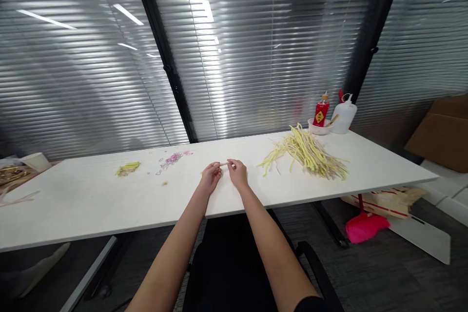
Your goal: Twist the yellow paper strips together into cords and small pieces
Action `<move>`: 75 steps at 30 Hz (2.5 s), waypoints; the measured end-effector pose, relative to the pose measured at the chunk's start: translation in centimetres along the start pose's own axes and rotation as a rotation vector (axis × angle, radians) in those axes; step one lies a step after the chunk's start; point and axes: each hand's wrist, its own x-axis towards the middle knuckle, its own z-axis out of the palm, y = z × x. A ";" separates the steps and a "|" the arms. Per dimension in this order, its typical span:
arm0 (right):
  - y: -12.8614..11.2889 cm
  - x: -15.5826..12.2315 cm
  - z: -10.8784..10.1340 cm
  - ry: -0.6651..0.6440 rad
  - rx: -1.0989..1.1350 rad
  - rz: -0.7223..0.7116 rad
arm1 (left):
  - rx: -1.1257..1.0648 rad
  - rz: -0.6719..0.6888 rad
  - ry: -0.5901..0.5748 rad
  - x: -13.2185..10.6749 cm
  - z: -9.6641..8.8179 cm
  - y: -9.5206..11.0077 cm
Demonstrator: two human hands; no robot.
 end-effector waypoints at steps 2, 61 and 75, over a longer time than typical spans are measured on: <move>0.0 0.0 -0.1 0.022 0.024 0.047 | -0.001 -0.005 0.012 0.1 0.0 0.0; -0.7 -0.4 -0.1 -0.199 0.071 -0.211 | 0.008 0.128 -0.004 0.0 -0.1 -0.8; -1.1 -0.8 -0.1 -0.147 -0.241 -0.329 | 0.080 0.111 -0.066 0.1 -0.2 -0.9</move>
